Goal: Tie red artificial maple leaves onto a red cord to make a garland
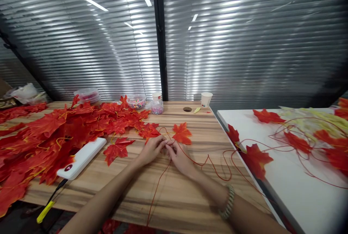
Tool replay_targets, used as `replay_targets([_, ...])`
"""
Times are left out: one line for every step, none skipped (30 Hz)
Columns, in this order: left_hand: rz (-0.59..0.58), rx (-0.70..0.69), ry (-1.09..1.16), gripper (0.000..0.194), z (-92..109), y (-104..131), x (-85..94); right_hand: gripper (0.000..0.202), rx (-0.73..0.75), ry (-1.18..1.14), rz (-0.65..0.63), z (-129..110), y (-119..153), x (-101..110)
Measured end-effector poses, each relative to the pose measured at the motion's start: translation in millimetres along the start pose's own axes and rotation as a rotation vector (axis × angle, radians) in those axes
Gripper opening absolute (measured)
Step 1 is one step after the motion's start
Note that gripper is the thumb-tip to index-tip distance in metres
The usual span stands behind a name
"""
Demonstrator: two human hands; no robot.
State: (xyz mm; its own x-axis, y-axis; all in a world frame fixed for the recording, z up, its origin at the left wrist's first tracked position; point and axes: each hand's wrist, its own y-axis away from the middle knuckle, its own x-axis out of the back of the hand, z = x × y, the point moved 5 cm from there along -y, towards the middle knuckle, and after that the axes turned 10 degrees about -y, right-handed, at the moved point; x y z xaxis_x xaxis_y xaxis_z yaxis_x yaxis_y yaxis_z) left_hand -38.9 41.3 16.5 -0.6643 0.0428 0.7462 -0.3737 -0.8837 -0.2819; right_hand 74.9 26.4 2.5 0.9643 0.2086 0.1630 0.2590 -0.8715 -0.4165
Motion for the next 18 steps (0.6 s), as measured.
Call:
replay_targets([-0.004,-0.001,-0.014,0.024,0.1,0.0,0.0,0.016,-0.006,0.0,-0.001,0.1,0.0,-0.1])
replay_targets([-0.013,-0.003,-0.027,0.024,0.1,0.0,-0.3,0.016,-0.011,-0.001,-0.004,0.3,0.0,-0.3])
replay_targets([-0.022,-0.004,-0.037,0.024,0.2,-0.1,-0.6,0.015,-0.015,0.0,-0.006,0.7,0.0,-0.6])
replay_targets([-0.03,-0.006,-0.049,0.025,0.2,-0.3,-0.9,0.015,-0.019,0.003,-0.01,1.2,0.1,-0.9])
replay_targets([-0.036,-0.007,-0.06,0.025,0.2,-0.4,-1.1,0.015,-0.021,0.006,-0.013,1.7,0.0,-1.2])
replay_targets([-0.042,-0.007,-0.071,0.025,0.3,-0.6,-1.2,0.015,-0.024,0.009,-0.018,2.3,0.0,-1.6])
replay_targets([-0.048,-0.009,-0.08,0.025,0.4,-0.8,-1.4,0.015,-0.026,0.012,-0.022,2.9,-0.1,-1.8])
replay_targets([-0.056,-0.01,-0.089,0.025,0.5,-0.9,-1.7,0.015,-0.027,0.013,-0.027,3.6,-0.3,-2.1])
replay_targets([-0.065,-0.013,-0.101,0.025,0.6,-0.9,-2.0,0.015,-0.027,0.012,-0.032,4.2,-0.4,-2.3])
replay_targets([-0.073,-0.017,-0.114,0.025,0.8,-0.9,-2.3,0.015,-0.026,0.011,-0.037,4.8,-0.4,-2.4])
replay_targets([-0.077,-0.022,-0.13,0.025,0.9,-0.8,-2.4,0.016,-0.025,0.01,-0.041,5.3,-0.4,-2.5])
replay_targets([-0.081,-0.026,-0.147,0.025,0.9,-0.7,-2.6,0.015,-0.025,0.011,-0.045,5.9,-0.4,-2.7])
replay_targets([-0.084,-0.031,-0.164,0.025,0.8,-0.5,-2.7,0.015,-0.025,0.014,-0.047,6.5,-0.3,-2.8])
replay_targets([-0.087,-0.036,-0.179,0.025,0.7,-0.3,-2.9,0.015,-0.026,0.018,-0.049,7.0,-0.1,-2.9])
replay_targets([-0.088,-0.041,-0.194,0.024,0.5,-0.1,-2.9,0.015,-0.026,0.024,-0.051,7.4,0.1,-3.1])
replay_targets([-0.089,-0.047,-0.21,0.024,0.3,0.1,-3.1,0.015,-0.026,0.03,-0.053,7.8,0.3,-3.3])
replay_targets([-0.089,-0.054,-0.228,0.024,0.0,0.3,-3.2,0.015,-0.025,0.038,-0.055,8.0,0.5,-3.5])
replay_targets([-0.088,-0.062,-0.247,0.024,-0.2,0.5,-3.3,0.014,-0.023,0.046,-0.058,8.1,0.7,-3.7])
